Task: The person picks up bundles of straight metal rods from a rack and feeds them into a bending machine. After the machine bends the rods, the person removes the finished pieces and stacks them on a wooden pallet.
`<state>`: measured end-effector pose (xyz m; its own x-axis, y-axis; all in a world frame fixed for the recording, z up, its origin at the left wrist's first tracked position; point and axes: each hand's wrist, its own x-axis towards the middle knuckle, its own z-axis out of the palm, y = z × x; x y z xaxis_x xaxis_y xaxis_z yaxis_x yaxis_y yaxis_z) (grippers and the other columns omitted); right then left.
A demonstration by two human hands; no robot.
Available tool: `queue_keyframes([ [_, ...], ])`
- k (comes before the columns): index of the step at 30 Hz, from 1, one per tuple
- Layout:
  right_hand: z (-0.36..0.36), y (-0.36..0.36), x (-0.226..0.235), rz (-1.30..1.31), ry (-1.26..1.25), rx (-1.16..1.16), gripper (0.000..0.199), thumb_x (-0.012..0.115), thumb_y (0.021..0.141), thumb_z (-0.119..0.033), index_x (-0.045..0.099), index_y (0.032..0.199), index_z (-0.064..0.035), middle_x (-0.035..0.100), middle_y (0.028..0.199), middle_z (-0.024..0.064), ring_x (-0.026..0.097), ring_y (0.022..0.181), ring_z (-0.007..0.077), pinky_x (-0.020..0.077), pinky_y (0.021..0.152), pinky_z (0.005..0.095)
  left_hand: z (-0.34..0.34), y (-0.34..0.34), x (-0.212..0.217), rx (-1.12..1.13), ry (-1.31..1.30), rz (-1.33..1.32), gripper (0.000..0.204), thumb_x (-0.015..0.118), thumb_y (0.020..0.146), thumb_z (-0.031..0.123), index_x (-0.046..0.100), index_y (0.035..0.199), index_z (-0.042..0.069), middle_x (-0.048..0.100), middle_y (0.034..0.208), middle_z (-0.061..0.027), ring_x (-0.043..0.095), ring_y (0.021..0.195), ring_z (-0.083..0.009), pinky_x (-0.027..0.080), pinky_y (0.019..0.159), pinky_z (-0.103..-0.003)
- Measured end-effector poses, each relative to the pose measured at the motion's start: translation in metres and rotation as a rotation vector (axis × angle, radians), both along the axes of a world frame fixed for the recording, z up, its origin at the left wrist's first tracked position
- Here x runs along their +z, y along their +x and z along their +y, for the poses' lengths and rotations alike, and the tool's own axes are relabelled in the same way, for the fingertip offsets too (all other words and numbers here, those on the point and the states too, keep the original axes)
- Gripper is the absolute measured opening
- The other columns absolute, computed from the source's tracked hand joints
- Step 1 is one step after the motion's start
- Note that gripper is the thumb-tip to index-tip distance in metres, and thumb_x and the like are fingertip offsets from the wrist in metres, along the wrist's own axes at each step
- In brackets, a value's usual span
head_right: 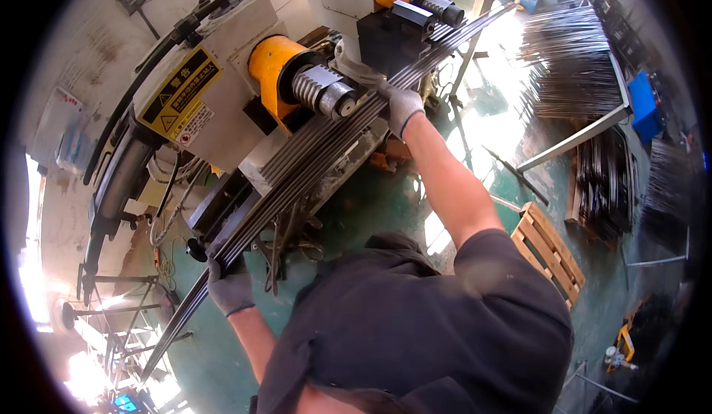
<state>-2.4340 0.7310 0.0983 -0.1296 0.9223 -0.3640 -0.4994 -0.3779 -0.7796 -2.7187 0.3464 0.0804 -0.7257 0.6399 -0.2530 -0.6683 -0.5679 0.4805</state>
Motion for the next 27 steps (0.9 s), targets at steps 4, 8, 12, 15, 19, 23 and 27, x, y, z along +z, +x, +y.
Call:
queue_keyframes([
  [4,0.055,-0.014,-0.008,-0.083,-0.074,-0.016,0.029,0.076,0.087,-0.019,0.063,0.104,0.0003,0.070,0.102,0.0114,0.069,0.084,0.0251,0.0556,0.074,0.0392,0.009,-0.030,-0.013,0.014,0.087,0.016,0.034,0.046,0.102,0.021,0.060,0.115,-0.007,0.064,0.119,-0.0207,0.058,0.116,-0.0361,0.042,0.109,-0.052],
  [8,0.094,-0.010,-0.017,0.034,-0.017,-0.068,0.027,0.075,0.087,-0.015,0.063,0.104,0.0015,0.070,0.099,0.0143,0.069,0.083,0.0272,0.0584,0.077,0.0396,-0.003,-0.060,-0.001,0.152,-0.016,-0.005,0.035,0.044,0.104,0.024,0.060,0.116,-0.005,0.064,0.119,-0.0191,0.058,0.119,-0.0337,0.040,0.112,-0.052],
  [12,0.108,0.005,-0.015,0.048,0.033,-0.021,0.023,0.067,0.094,-0.017,0.062,0.103,0.0029,0.069,0.096,0.0147,0.069,0.087,0.0268,0.0575,0.078,0.0382,0.006,-0.057,-0.009,0.304,-0.146,-0.099,0.035,0.046,0.104,0.025,0.059,0.117,-0.005,0.064,0.120,-0.0178,0.058,0.117,-0.0325,0.042,0.111,-0.048],
  [15,0.128,0.015,-0.013,0.058,-0.025,-0.091,0.023,0.067,0.094,-0.019,0.063,0.101,0.0023,0.069,0.092,0.0137,0.068,0.081,0.0257,0.0571,0.075,0.0400,0.028,-0.044,-0.022,0.278,-0.141,-0.108,0.034,0.048,0.103,0.024,0.059,0.118,-0.005,0.064,0.121,-0.0175,0.059,0.116,-0.0313,0.043,0.109,-0.047],
  [19,0.123,0.011,-0.026,0.022,-0.041,-0.096,0.025,0.068,0.094,-0.024,0.064,0.100,0.0003,0.070,0.092,0.0137,0.069,0.082,0.0262,0.0569,0.076,0.0402,0.058,-0.026,-0.018,0.256,-0.216,-0.112,0.035,0.052,0.101,0.023,0.058,0.122,-0.005,0.063,0.122,-0.0176,0.059,0.117,-0.0309,0.043,0.109,-0.047],
  [23,0.068,-0.024,0.013,-0.357,-0.082,-0.122,0.039,0.079,0.084,-0.030,0.068,0.105,0.0015,0.070,0.097,0.0115,0.067,0.096,0.0241,0.0523,0.086,0.0376,0.078,-0.005,0.003,0.266,-0.290,-0.113,0.033,0.048,0.103,0.024,0.061,0.116,-0.004,0.066,0.119,-0.0169,0.061,0.114,-0.0310,0.047,0.105,-0.043],
  [27,0.083,-0.015,-0.001,-0.151,-0.061,-0.109,0.034,0.077,0.086,-0.026,0.068,0.103,0.0018,0.070,0.096,0.0103,0.067,0.091,0.0238,0.0529,0.085,0.0369,0.071,-0.010,-0.005,0.121,-0.196,-0.077,0.035,0.051,0.102,0.023,0.059,0.123,-0.003,0.063,0.124,-0.0166,0.058,0.118,-0.0323,0.043,0.108,-0.048],
])
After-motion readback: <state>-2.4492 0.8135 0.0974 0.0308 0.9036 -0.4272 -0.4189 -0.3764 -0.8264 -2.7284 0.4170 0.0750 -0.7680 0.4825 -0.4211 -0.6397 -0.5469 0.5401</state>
